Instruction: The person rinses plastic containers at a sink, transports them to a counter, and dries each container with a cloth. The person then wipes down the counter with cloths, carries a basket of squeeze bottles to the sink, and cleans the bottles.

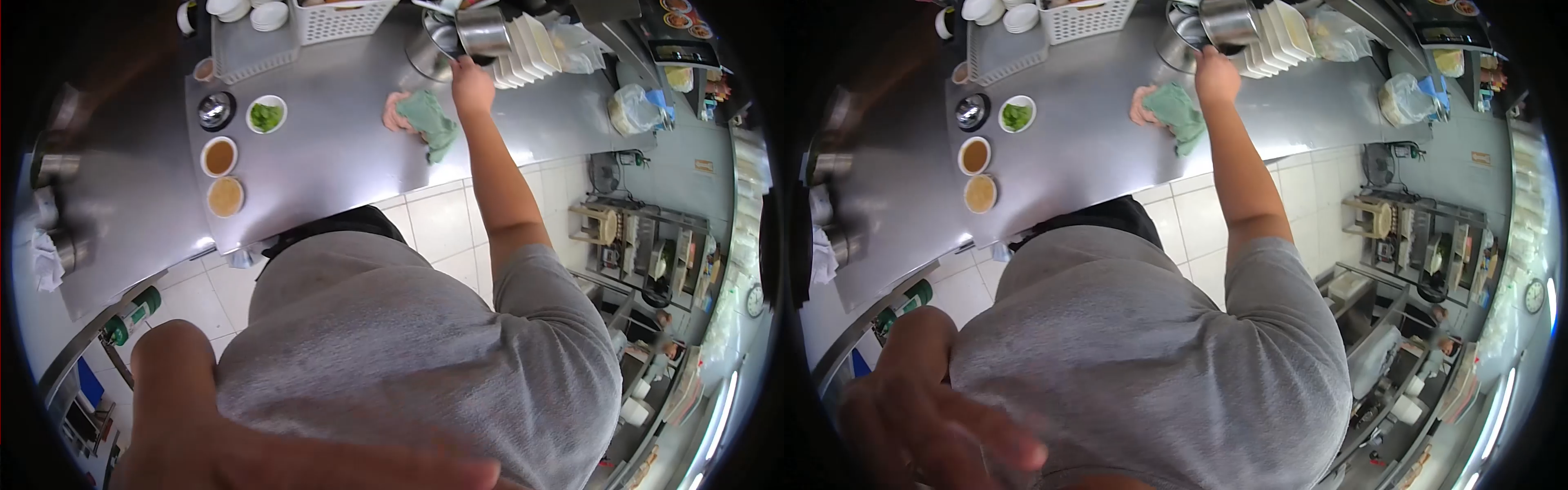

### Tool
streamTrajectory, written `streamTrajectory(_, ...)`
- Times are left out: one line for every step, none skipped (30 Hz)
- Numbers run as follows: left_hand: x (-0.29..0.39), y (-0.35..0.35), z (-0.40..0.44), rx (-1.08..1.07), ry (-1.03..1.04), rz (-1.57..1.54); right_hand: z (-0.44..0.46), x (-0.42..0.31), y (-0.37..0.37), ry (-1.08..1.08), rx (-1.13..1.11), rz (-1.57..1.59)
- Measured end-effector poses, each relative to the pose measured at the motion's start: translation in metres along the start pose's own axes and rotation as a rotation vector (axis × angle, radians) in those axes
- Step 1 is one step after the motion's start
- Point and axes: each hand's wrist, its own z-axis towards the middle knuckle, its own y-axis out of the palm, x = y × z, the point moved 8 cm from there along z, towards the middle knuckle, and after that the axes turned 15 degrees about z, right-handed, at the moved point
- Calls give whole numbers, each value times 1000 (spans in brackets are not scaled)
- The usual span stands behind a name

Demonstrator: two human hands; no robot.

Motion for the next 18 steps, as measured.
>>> streamTrajectory(1, 8, 4, -13, 5, -1, 2, 1, -3, 35, -11, 17)
streamTrajectory(0, 14, 8, -17, 5, 1, 2, 3, -3, 67, -21, 36)
streamTrajectory(-2, 19, 13, -20, -2, 7, 0, 9, -3, 76, -14, 77)
streamTrajectory(-5, 26, 18, -23, -12, 11, 0, 13, 0, 73, -8, 123)
streamTrajectory(-8, 30, 24, -25, -19, 15, -1, 16, 2, 74, -2, 168)
streamTrajectory(-11, 34, 29, -31, -26, 20, -3, 17, 3, 84, -20, 171)
streamTrajectory(-14, 38, 34, -42, -32, 24, -7, 19, 1, 99, -30, 167)
streamTrajectory(-17, 43, 39, -53, -37, 27, -10, 24, -4, 118, -39, 158)
streamTrajectory(-20, 47, 43, -67, -44, 29, -11, 28, -11, 105, -29, 180)
streamTrajectory(-23, 51, 47, -76, -53, 29, -12, 28, -14, 91, -27, 207)
streamTrajectory(-26, 55, 53, -87, -64, 30, -14, 29, -14, 78, -32, 242)
streamTrajectory(-32, 59, 58, -100, -83, 32, -14, 33, -13, 72, -29, 252)
streamTrajectory(-36, 63, 64, -107, -93, 35, -12, 39, -12, 69, -21, 260)
streamTrajectory(-40, 68, 70, -115, -104, 34, -10, 47, -16, 66, -11, 266)
streamTrajectory(-43, 73, 76, -127, -110, 37, -8, 54, -19, 75, -29, 284)
streamTrajectory(-47, 78, 81, -134, -115, 39, -3, 64, -18, 69, -32, 305)
streamTrajectory(-50, 83, 88, -133, -121, 42, 3, 75, -17, 53, -43, 321)
streamTrajectory(-52, 88, 95, -134, -122, 44, 6, 85, -17, 45, -54, 337)
